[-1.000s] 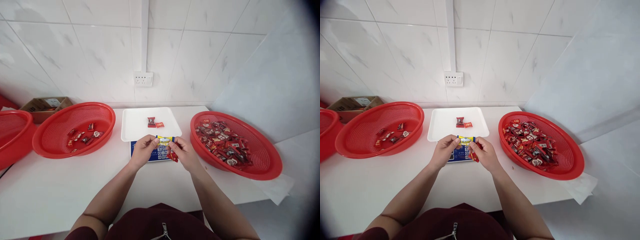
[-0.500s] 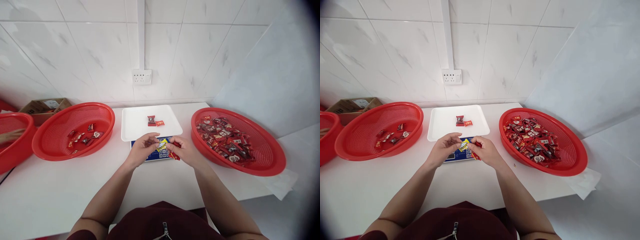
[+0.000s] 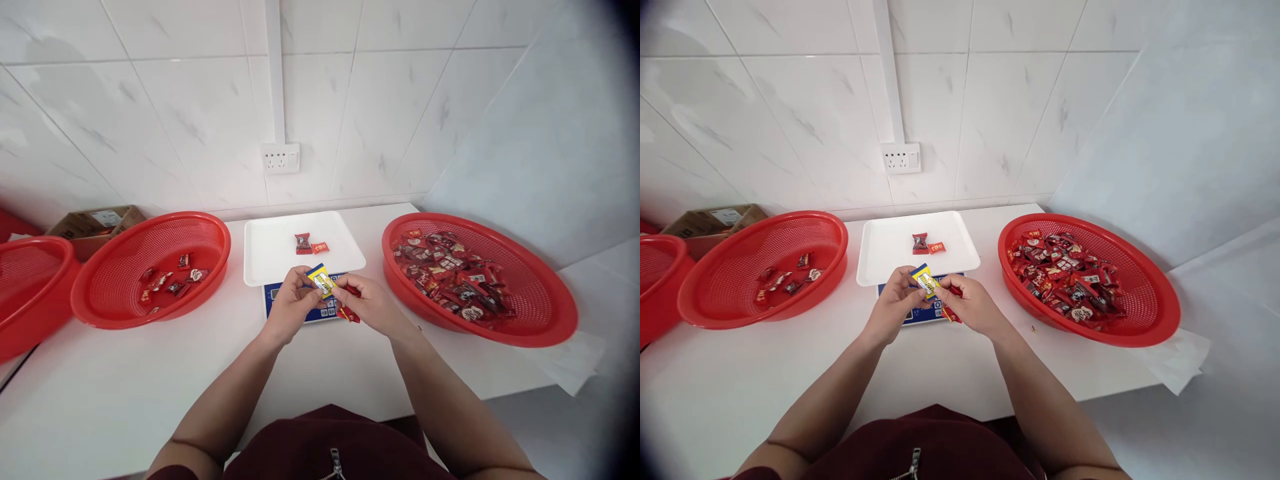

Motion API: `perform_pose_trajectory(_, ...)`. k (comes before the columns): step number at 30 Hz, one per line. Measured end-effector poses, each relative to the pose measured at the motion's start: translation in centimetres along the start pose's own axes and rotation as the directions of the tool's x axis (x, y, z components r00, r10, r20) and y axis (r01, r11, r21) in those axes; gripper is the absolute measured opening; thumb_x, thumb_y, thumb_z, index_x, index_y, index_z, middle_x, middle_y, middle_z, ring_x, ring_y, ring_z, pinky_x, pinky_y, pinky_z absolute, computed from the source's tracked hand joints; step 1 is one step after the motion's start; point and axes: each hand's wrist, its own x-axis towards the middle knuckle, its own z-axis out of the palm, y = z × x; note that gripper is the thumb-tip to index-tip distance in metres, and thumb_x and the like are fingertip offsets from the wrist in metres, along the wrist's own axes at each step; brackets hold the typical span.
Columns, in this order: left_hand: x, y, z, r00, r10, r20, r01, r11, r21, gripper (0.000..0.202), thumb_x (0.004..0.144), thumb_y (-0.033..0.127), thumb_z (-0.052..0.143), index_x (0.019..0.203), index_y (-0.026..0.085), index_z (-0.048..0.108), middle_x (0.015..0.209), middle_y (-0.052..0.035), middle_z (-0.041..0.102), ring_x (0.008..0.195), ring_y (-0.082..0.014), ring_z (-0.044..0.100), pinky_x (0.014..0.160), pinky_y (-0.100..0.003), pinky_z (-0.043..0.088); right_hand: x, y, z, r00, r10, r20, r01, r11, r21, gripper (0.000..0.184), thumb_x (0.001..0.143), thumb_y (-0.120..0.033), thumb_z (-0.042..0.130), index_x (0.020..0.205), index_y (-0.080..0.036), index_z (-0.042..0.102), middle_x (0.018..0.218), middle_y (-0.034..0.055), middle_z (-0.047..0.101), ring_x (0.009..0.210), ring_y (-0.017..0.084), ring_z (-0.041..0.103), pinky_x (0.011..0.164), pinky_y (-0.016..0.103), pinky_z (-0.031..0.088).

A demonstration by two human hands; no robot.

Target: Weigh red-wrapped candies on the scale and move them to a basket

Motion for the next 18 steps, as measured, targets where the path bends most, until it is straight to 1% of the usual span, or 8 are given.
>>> perform_pose_trajectory(3,-0.1,0.1,0.0,0.999,-0.034,0.04,0.032,0.998,0.05,0.042,0.07,0.032,0.07,0.101,0.02,0.044,0.075,0.0036,0.057,0.063,-0.0096,0.058,0.064,-0.025,0.05,0.1,-0.2,0.0,0.999,0.006,-0.035,-0.006,1.0,0.0,0.031,0.079,-0.049,0.054,0.067,-0.02,0.052,0.054,-0.0037,0.052,0.046,0.011,0.047,0.043,0.023,0.036)
perform_pose_trajectory(6,-0.1,0.0,-0.2,0.997,-0.042,0.061,0.04,0.999,0.036,0.038,0.075,0.043,0.066,0.097,0.019,0.046,0.065,0.0038,0.06,0.061,-0.0112,0.059,0.063,-0.024,0.049,0.3,-0.1,-0.2,0.999,0.038,0.003,-0.038,0.999,0.032,0.031,0.077,-0.048,0.057,0.066,-0.019,0.052,0.053,-0.0033,0.054,0.045,0.011,0.047,0.043,0.023,0.035)
perform_pose_trajectory(8,0.0,-0.2,-0.3,0.996,-0.05,0.071,0.049,0.999,0.009,0.037,0.077,0.047,0.062,0.095,0.019,0.047,0.063,0.0032,0.061,0.06,-0.0117,0.059,0.062,-0.025,0.048,0.4,0.1,-0.4,0.999,0.032,0.022,-0.034,0.996,0.08,0.031,0.075,-0.048,0.059,0.065,-0.019,0.054,0.054,-0.0029,0.054,0.047,0.011,0.047,0.045,0.023,0.036)
perform_pose_trajectory(10,0.1,-0.3,-0.4,0.996,-0.053,0.078,0.053,0.999,-0.003,0.037,0.077,0.046,0.062,0.096,0.019,0.047,0.064,0.0028,0.062,0.06,-0.0119,0.06,0.062,-0.024,0.048,0.5,0.5,-0.4,1.0,0.019,0.024,-0.022,0.991,0.133,0.031,0.075,-0.047,0.06,0.066,-0.018,0.056,0.056,-0.0023,0.055,0.051,0.011,0.048,0.048,0.023,0.037)
perform_pose_trajectory(14,0.0,-0.4,-0.4,0.998,-0.009,0.068,0.006,0.999,0.032,0.04,0.078,0.046,0.061,0.103,0.019,0.047,0.066,0.002,0.064,0.06,-0.0117,0.06,0.062,-0.024,0.048,0.6,1.1,-0.3,1.0,0.005,-0.01,-0.003,0.979,0.203,0.03,0.076,-0.046,0.06,0.068,-0.018,0.058,0.06,-0.0022,0.055,0.054,0.01,0.048,0.05,0.023,0.037)
perform_pose_trajectory(18,-0.3,-0.3,-0.2,0.997,0.05,0.062,-0.057,0.991,0.121,0.047,0.082,0.045,0.058,0.118,0.018,0.044,0.07,0.0007,0.064,0.061,-0.0119,0.06,0.064,-0.025,0.048,0.7,1.5,-0.3,0.999,0.005,-0.052,0.006,0.978,0.206,0.029,0.078,-0.046,0.059,0.071,-0.018,0.059,0.059,-0.003,0.053,0.052,0.01,0.046,0.049,0.023,0.037)
